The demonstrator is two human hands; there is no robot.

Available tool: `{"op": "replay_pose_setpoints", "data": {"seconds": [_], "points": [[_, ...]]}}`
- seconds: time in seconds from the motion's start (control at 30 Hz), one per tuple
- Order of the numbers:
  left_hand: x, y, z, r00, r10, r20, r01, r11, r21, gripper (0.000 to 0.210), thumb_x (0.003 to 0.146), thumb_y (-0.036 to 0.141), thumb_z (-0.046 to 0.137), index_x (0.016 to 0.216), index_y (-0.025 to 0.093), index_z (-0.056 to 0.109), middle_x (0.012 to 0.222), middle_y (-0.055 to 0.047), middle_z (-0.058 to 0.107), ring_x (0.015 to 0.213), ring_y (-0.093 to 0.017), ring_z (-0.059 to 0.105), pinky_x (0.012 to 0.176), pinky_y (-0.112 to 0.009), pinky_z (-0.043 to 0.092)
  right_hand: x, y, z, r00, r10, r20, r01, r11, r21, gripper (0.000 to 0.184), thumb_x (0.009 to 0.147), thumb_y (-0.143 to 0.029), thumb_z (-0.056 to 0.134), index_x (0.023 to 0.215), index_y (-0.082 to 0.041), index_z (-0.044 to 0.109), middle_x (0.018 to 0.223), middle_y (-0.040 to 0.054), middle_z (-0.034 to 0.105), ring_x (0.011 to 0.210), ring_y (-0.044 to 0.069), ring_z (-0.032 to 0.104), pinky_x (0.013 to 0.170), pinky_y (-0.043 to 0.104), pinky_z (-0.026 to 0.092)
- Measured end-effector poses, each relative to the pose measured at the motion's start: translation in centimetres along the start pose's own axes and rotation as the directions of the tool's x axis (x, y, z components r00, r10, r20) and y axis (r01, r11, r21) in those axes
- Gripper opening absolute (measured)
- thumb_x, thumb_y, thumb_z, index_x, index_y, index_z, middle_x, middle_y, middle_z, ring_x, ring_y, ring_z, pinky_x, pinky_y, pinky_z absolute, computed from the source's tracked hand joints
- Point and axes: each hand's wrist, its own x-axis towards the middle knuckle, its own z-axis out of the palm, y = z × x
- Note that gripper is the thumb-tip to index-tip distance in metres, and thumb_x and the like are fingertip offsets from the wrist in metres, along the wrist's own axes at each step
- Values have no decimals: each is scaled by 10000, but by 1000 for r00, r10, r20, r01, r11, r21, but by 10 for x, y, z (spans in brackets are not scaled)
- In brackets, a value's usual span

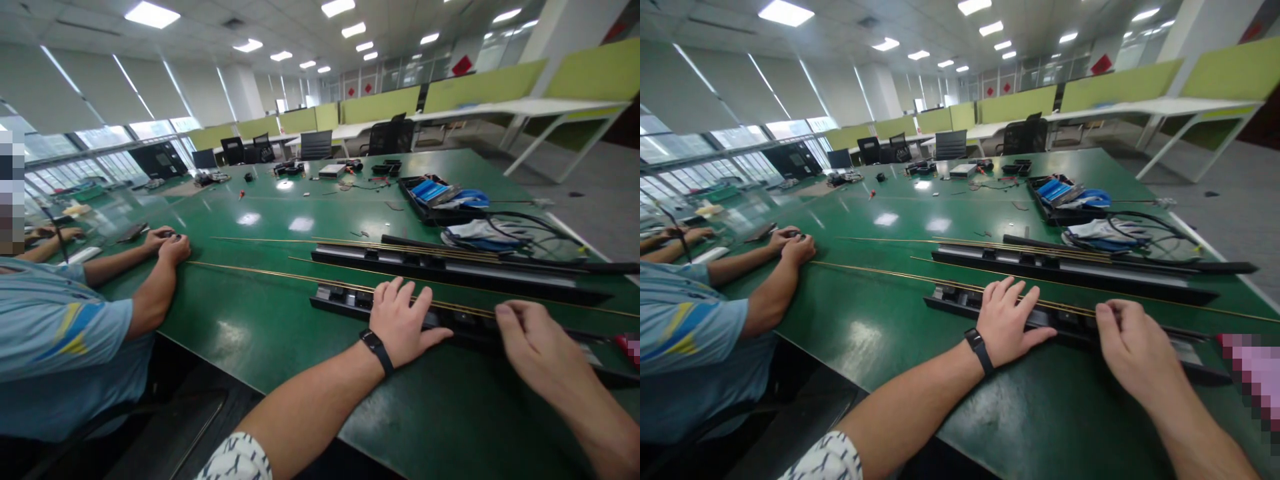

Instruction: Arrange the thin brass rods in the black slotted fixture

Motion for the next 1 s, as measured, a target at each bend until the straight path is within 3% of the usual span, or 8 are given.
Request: {"op": "replay_pose_setpoints", "data": {"seconds": [0.1, 0.2, 0.3, 0.47, 0.6, 0.87, 1.0], "points": [[0, 0, 1, 1000, 0, -2, 0, 1000, 7, 735, 932, 743, 540, 1423, 198, 586, 1415, -138, 640, 1412, -335, 475, 1163, -507, 358, 0, -2, -5, 992, 61, 107, -62, 998, 6, 577, 918, -587, 300, 1166, -139, 566, 1107, 256, 698, 1014, 379, 695, 845, 459, 524], [0, 0, 2, 1000, 4, -4, -4, 1000, 11, 735, 936, 743, 531, 1425, 196, 584, 1413, -135, 640, 1408, -333, 479, 1161, -503, 362, 4, 9, -9, 980, 180, 85, -173, 981, -86, 597, 960, -605, 220, 1161, -164, 567, 1122, 270, 690, 1053, 395, 681, 837, 465, 502], [0, -1, 2, 1000, 9, -6, -9, 1000, 8, 726, 934, 737, 541, 1421, 200, 588, 1416, -132, 642, 1408, -334, 482, 1163, -501, 363, 4, 18, -8, 971, 228, 76, -212, 961, -176, 560, 987, -595, 208, 1075, -187, 582, 1008, 247, 708, 933, 390, 679, 780, 453, 470], [-1, 0, -1, 1000, -9, 27, 10, 1000, -14, 695, 926, 694, 598, 1424, 209, 592, 1428, -135, 641, 1415, -341, 485, 1173, -518, 359, -5, 12, -7, 989, 114, -96, -132, 969, -210, 437, 1039, -465, 265, 1004, -183, 597, 834, 160, 684, 726, 277, 605, 659, 373, 343], [-1, -1, -2, 999, -17, 51, 18, 1000, -14, 673, 935, 655, 613, 1434, 203, 595, 1450, -143, 629, 1423, -345, 479, 1188, -532, 345, -10, 8, -6, 985, 26, -172, -48, 991, -121, 334, 1035, -406, 340, 897, -206, 571, 720, 76, 617, 660, 209, 544, 641, 332, 299], [-1, 0, -4, 999, -26, 43, 26, 1000, -1, 654, 924, 635, 641, 1426, 217, 617, 1441, -144, 640, 1418, -355, 485, 1188, -534, 339, -17, -1, 5, 983, -147, -112, 161, 978, 131, 343, 1055, -469, 313, 985, -226, 546, 882, 93, 665, 853, 257, 623, 788, 370, 432], [-1, -1, -3, 998, -33, 47, 33, 999, -11, 661, 921, 628, 649, 1430, 208, 617, 1438, -151, 641, 1410, -362, 490, 1180, -536, 342, -15, 3, 1, 983, -78, -168, 104, 983, 151, 271, 1020, -429, 389, 1032, -218, 558, 928, 107, 689, 892, 269, 641, 826, 388, 456]]}}
